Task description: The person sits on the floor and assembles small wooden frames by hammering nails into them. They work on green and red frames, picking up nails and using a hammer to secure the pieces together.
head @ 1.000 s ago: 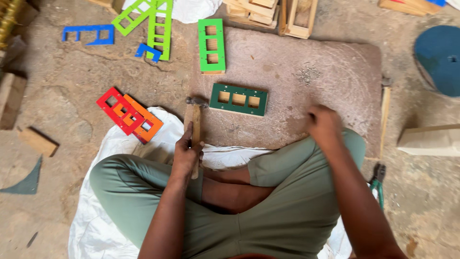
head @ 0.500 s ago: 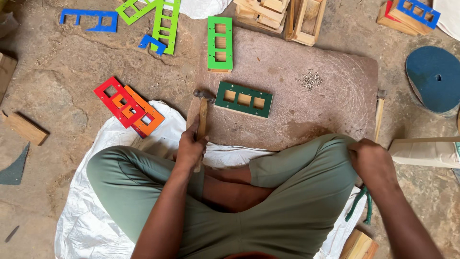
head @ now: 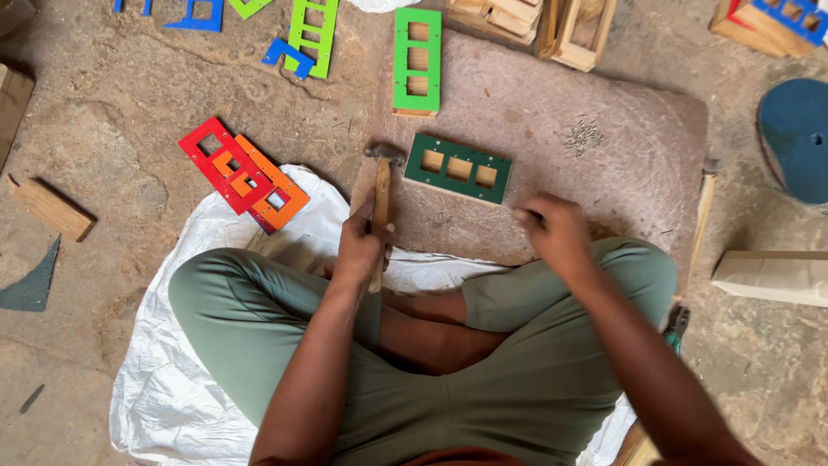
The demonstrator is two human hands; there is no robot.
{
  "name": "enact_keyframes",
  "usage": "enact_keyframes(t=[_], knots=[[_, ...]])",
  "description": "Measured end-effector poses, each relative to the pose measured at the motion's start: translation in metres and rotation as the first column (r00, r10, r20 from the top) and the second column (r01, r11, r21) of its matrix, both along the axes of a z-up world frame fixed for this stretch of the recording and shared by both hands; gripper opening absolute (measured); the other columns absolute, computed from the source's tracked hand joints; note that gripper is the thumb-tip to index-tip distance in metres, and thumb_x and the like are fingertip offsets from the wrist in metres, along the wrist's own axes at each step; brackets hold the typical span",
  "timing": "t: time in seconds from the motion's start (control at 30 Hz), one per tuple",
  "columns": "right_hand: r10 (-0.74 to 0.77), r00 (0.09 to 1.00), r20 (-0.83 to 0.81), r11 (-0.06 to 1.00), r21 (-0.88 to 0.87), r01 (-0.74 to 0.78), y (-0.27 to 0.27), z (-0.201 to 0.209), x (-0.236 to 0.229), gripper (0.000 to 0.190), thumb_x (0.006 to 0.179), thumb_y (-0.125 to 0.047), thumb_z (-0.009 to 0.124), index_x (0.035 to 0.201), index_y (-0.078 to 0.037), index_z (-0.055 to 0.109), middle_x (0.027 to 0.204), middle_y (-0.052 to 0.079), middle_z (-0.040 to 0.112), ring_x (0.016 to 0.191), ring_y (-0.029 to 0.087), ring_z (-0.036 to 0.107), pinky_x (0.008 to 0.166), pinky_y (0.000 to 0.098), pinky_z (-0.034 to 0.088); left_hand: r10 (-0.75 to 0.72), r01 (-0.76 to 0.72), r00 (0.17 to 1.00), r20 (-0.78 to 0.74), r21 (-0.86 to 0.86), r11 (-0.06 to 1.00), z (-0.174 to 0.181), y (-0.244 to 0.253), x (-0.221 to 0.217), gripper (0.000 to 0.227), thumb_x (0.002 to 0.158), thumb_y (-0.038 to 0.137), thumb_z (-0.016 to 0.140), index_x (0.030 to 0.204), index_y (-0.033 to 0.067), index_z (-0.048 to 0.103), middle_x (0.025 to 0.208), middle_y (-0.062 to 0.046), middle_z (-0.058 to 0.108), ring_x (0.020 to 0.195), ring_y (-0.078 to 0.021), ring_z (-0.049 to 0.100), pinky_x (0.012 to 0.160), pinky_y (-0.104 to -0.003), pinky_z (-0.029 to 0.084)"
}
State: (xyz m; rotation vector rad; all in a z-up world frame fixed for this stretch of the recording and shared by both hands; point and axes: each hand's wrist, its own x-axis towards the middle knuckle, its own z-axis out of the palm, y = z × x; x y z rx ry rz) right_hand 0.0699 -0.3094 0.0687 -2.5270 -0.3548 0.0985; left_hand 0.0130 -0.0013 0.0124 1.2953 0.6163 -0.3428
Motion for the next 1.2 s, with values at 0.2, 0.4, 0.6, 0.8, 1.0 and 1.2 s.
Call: enact_keyframes(t=[0.2, 0.4, 0.6, 0.8, 1.0, 1.2], knots=[[-0.078, 0.992, -0.102, 0.863, 0.491, 0.118, 0.081, -0.064, 0.041, 0.01, 0.094, -0.002, 0.074, 0.103, -0.003, 0.075, 0.092, 0.008, 0.077, 0.082, 0.013, 0.07, 0.075, 0.0285, 0.056, 0.001, -0.003, 0.999, -0.055, -0.036, 0.999, 0.008, 0.003, 0.006, 0.075, 0.092, 0.001, 0.061, 0.16, 0.0192, 0.035, 0.07, -0.001, 0.058, 0.05, -0.0094, 0.049, 0.041, -0.028, 0.042], [-0.192, 0.962, 0.195, 0.919, 0.38, 0.107, 0.113, -0.099, 0.081, 0.015, 0.083, -0.001, 0.081, 0.097, -0.004, 0.079, 0.095, 0.01, 0.073, 0.091, 0.022, 0.065, 0.083, 0.0332, 0.053, -0.021, 0.018, 0.996, -0.089, -0.03, 0.999, 0.013, 0.007, 0.009, 0.076, 0.091, 0.001, 0.062, 0.16, 0.0192, 0.036, 0.07, -0.001, 0.057, 0.049, -0.0093, 0.048, 0.041, -0.028, 0.042], [-0.283, 0.958, 0.046, 0.862, 0.45, 0.233, 0.121, -0.114, 0.095, 0.014, 0.083, -0.006, 0.083, 0.097, -0.008, 0.08, 0.096, 0.007, 0.074, 0.091, 0.018, 0.069, 0.084, 0.0301, 0.055, -0.008, 0.006, 1.0, -0.019, -0.063, 0.998, 0.007, 0.007, 0.006, 0.075, 0.091, -0.001, 0.063, 0.16, 0.0153, 0.039, 0.073, 0.001, 0.057, 0.05, -0.0083, 0.047, 0.044, -0.025, 0.041], [-0.196, 0.962, 0.19, 0.925, 0.362, 0.117, 0.119, -0.111, 0.095, 0.014, 0.081, -0.003, 0.083, 0.094, -0.007, 0.079, 0.094, 0.007, 0.076, 0.095, 0.023, 0.068, 0.087, 0.0349, 0.054, -0.036, 0.038, 0.999, 0.031, -0.048, 0.998, -0.002, 0.009, 0.004, 0.078, 0.09, -0.001, 0.064, 0.161, 0.015, 0.035, 0.069, 0.001, 0.055, 0.049, -0.008, 0.046, 0.043, -0.026, 0.04], [-0.18, 0.949, 0.258, 0.94, 0.328, 0.09, 0.122, -0.108, 0.095, 0.013, 0.081, -0.001, 0.082, 0.093, -0.007, 0.078, 0.094, 0.007, 0.076, 0.093, 0.024, 0.068, 0.086, 0.0366, 0.053, -0.05, 0.051, 0.999, 0.017, -0.027, 0.998, -0.001, 0.008, 0.003, 0.079, 0.089, -0.001, 0.064, 0.161, 0.0161, 0.036, 0.066, 0.001, 0.053, 0.048, -0.0084, 0.047, 0.042, -0.026, 0.041], [-0.171, 0.961, 0.219, 0.94, 0.327, 0.093, 0.124, -0.107, 0.097, 0.012, 0.081, -0.002, 0.083, 0.092, -0.006, 0.078, 0.093, 0.007, 0.075, 0.091, 0.025, 0.067, 0.083, 0.0369, 0.053, -0.048, 0.048, 0.999, 0.005, -0.046, 0.998, 0.002, 0.008, 0.003, 0.078, 0.091, -0.001, 0.062, 0.161, 0.0164, 0.034, 0.071, 0.002, 0.056, 0.051, -0.0077, 0.047, 0.043, -0.025, 0.041]])
